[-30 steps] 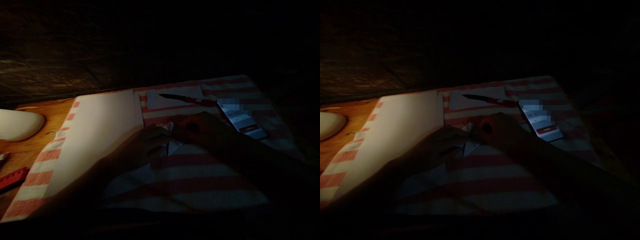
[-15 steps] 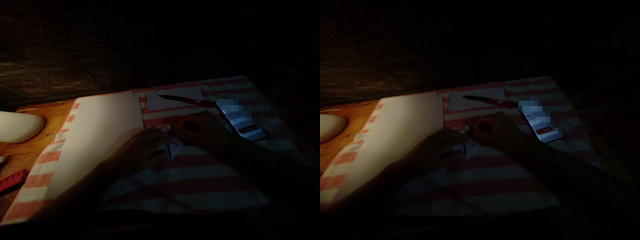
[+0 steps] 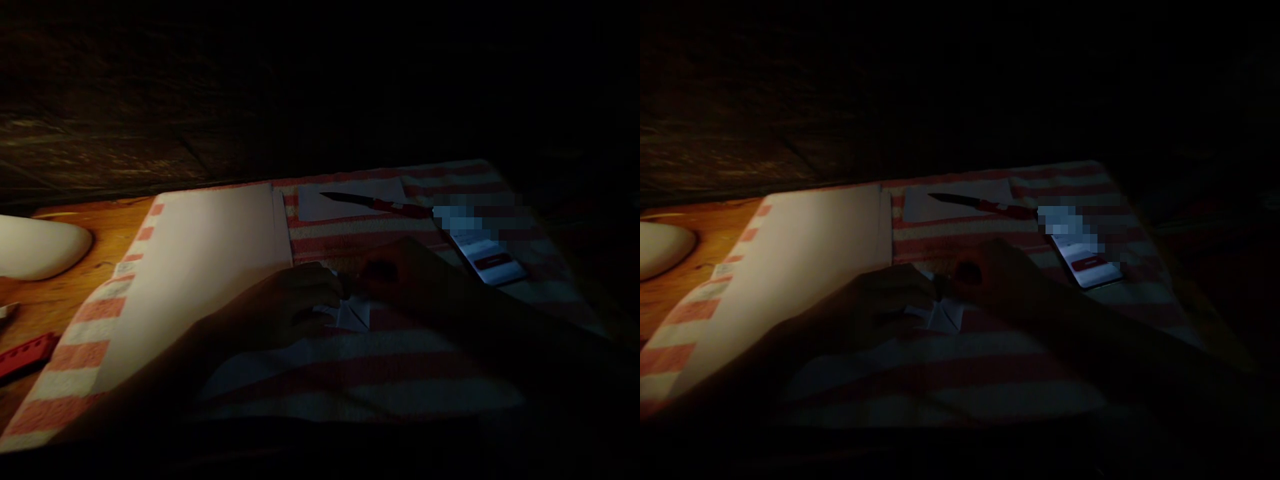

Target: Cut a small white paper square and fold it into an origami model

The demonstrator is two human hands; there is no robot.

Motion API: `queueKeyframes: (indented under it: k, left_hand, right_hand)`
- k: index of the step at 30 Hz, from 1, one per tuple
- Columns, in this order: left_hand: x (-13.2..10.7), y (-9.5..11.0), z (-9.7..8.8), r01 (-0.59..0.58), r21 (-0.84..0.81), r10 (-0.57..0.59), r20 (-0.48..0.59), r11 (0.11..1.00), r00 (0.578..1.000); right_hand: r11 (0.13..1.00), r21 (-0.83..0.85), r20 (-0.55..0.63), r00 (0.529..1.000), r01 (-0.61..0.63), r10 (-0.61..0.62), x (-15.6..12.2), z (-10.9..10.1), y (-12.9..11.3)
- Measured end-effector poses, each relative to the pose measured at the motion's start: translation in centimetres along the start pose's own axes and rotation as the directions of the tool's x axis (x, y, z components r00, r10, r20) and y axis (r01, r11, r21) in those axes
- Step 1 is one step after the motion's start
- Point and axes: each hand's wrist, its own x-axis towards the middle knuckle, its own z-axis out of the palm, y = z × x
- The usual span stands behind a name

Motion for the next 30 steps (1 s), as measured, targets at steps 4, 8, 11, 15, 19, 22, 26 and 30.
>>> queueKeyframes:
  k: [4,8,11,15,19,22,26,30]
  left_hand:
    - [0.1,-0.2,0.0,0.018,-0.007,-0.018,0.003,1.0,1.0]
    - [0.2,0.0,-0.4,0.023,-0.072,-0.023,0.009,0.997,1.0]
    - [0.2,0.1,-0.6,0.017,-0.056,-0.016,0.002,0.998,1.0]
    - [0.2,0.0,-0.5,-0.001,0.017,0.001,-0.016,1.0,1.0]
    - [0.1,-0.1,-0.3,0.001,0.065,0.0,-0.011,0.998,1.0]
    - [0.0,-0.1,-0.1,0.004,0.079,-0.004,-0.003,0.997,1.0]
    - [-0.1,-0.1,-0.1,0.012,0.075,-0.013,0.019,0.997,1.0]
    - [0.0,-0.1,-0.1,0.007,0.085,-0.009,0.021,0.996,1.0]
  right_hand:
    - [0.996,-0.053,-0.012,0.998,-0.069,0.069,-0.5,0.3,-0.6]
    - [0.99,-0.136,-0.001,0.999,-0.042,0.043,-1.2,0.2,-1.1]
    - [0.973,-0.229,0.022,0.999,-0.034,0.04,-1.9,0.1,-1.4]
    - [0.948,-0.314,-0.012,0.998,0.049,-0.055,-2.7,0.4,-1.5]
    - [0.945,-0.319,0.006,0.997,0.072,-0.074,-2.6,0.6,-1.2]
    - [0.967,-0.237,-0.021,0.996,-0.09,0.087,-2.2,0.6,-1.0]
    - [0.967,-0.192,-0.07,0.985,-0.167,0.156,-1.8,0.8,-1.0]
    - [0.951,-0.222,-0.072,0.976,-0.216,0.205,-1.5,0.8,-1.3]
